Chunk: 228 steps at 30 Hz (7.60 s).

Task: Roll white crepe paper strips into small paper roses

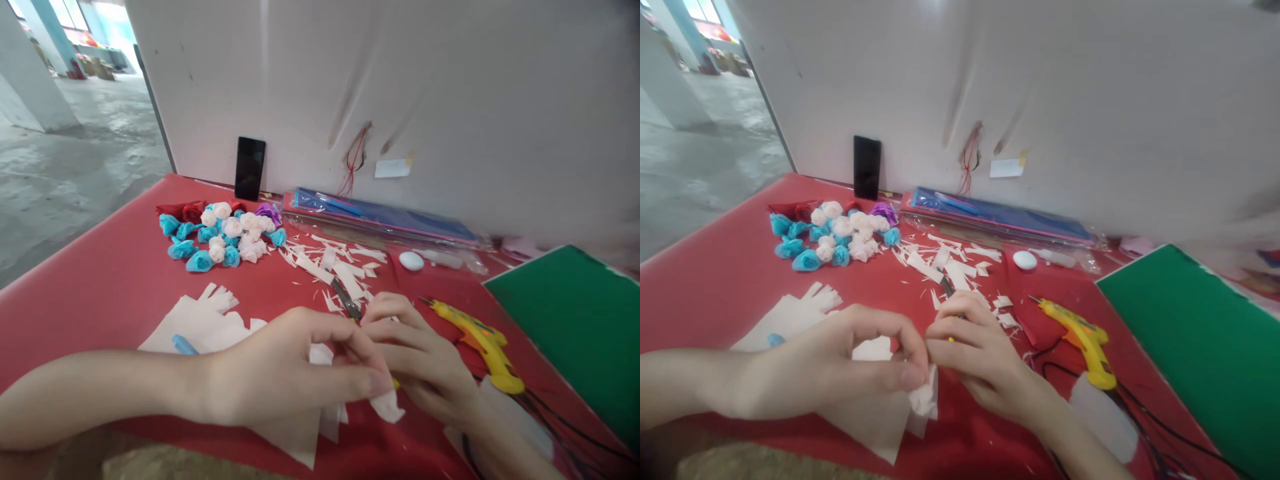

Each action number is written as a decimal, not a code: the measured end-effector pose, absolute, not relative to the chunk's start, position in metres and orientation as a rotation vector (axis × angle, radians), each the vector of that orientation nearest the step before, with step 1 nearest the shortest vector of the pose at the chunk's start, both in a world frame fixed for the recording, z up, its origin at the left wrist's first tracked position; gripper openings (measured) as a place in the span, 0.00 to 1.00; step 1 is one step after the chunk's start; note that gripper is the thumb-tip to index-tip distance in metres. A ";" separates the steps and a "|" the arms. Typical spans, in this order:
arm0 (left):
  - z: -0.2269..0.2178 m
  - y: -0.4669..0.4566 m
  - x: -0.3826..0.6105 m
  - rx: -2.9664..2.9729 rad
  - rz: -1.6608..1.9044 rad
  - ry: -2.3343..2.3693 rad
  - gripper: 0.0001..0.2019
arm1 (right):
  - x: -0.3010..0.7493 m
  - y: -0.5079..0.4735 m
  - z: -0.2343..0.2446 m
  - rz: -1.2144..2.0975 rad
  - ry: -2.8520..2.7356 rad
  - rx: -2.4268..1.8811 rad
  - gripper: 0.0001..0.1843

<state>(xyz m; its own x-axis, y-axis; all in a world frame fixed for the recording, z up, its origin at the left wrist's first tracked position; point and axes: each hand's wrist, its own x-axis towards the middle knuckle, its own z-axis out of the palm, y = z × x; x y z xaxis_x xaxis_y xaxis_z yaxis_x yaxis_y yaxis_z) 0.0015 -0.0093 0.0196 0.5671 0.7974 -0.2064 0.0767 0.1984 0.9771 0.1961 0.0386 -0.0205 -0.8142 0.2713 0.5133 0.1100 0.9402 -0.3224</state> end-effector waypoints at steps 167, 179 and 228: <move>-0.081 0.008 -0.043 2.564 0.411 1.140 0.09 | 0.163 0.039 -0.067 1.564 -2.098 -1.093 0.14; -0.088 0.001 -0.044 2.606 0.438 1.138 0.10 | 0.161 0.038 -0.064 1.491 -2.087 -1.255 0.13; -0.074 0.001 -0.041 2.061 0.853 1.435 0.03 | 0.165 0.027 -0.052 1.333 -1.970 -1.172 0.13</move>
<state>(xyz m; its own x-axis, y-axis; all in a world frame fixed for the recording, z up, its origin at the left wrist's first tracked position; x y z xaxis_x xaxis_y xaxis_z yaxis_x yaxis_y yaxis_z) -0.0406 0.0010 -0.0736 0.2541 0.9428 0.2160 0.6405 -0.3313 0.6928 0.1648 0.0274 -0.0525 -0.5146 0.8547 -0.0685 0.3815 0.1567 -0.9110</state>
